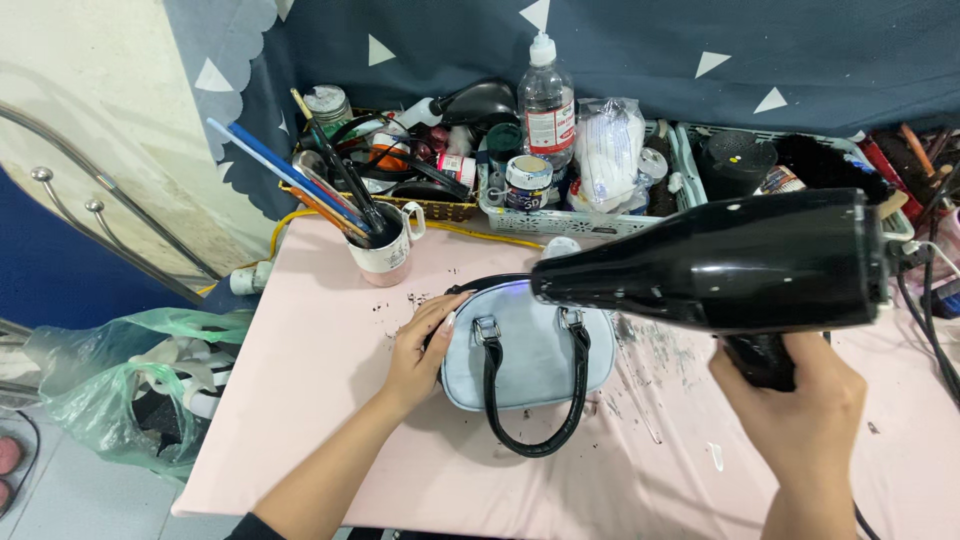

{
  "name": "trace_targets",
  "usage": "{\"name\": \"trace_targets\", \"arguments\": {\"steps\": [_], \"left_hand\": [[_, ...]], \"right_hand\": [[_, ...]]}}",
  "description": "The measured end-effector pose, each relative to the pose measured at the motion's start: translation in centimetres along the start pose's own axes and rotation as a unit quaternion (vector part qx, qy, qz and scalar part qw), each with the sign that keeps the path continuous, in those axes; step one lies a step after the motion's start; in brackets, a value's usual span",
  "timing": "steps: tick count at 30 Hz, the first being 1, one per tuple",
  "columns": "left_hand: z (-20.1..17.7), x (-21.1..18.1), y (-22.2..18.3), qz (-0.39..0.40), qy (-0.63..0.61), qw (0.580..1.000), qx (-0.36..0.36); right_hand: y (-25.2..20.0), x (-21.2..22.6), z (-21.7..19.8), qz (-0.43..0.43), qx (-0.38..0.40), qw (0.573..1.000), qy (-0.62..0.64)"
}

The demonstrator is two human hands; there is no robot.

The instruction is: The person applies a liquid coating to the metal hardware of a blue handbag using a fine brush and dries the work with a hairdryer.

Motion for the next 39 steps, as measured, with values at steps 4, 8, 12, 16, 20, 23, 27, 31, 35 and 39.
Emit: {"name": "trace_targets", "arguments": {"steps": [4, 8, 12, 16, 20, 23, 27, 31, 35, 39], "left_hand": [[0.1, 0.1, -0.2, 0.009, -0.002, 1.000, -0.005], [0.0, 0.2, -0.1, 0.009, 0.000, 1.000, -0.006], [0.0, 0.1, -0.1, 0.000, 0.001, 1.000, -0.004], [0.0, -0.1, 0.0, 0.000, 0.002, 1.000, -0.006], [-0.1, -0.2, -0.1, 0.007, 0.001, 1.000, -0.005], [0.0, -0.2, -0.1, 0.010, -0.004, 1.000, -0.004], [-0.1, 0.0, -0.1, 0.007, 0.003, 1.000, -0.007], [0.0, 0.0, -0.1, 0.010, -0.001, 1.000, -0.002], [-0.1, -0.3, 0.0, 0.030, 0.007, 1.000, -0.002], [-0.2, -0.2, 0.1, 0.024, 0.012, 1.000, 0.001]], "right_hand": [[-0.2, 0.0, 0.9, 0.012, 0.014, 0.999, 0.047], [-0.4, -1.0, 0.0, 0.001, 0.003, 1.000, 0.004], [-1.0, -2.4, -1.0, 0.018, -0.004, 0.999, -0.028], [-1.1, -2.1, -0.8, 0.012, -0.013, 1.000, -0.008], [-0.5, -0.4, 0.3, -0.013, 0.003, 0.999, 0.031], [-0.1, 0.3, 0.9, -0.013, 0.010, 0.999, 0.043], [0.0, 0.0, 0.4, -0.023, 0.006, 1.000, 0.013], [-0.4, -1.1, -0.7, -0.007, -0.004, 1.000, -0.006], [-0.2, -1.0, -0.4, -0.004, -0.005, 1.000, 0.006], [0.0, 0.2, 1.2, -0.007, 0.006, 0.999, 0.044]]}}
Point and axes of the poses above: each hand's wrist, its own y-axis towards the middle knuckle, its own z-axis out of the palm, x = y × z, the point moved 7 cm from there along y, towards the middle knuckle, and after that the axes turned 8 degrees about y, right-handed, at the moved point
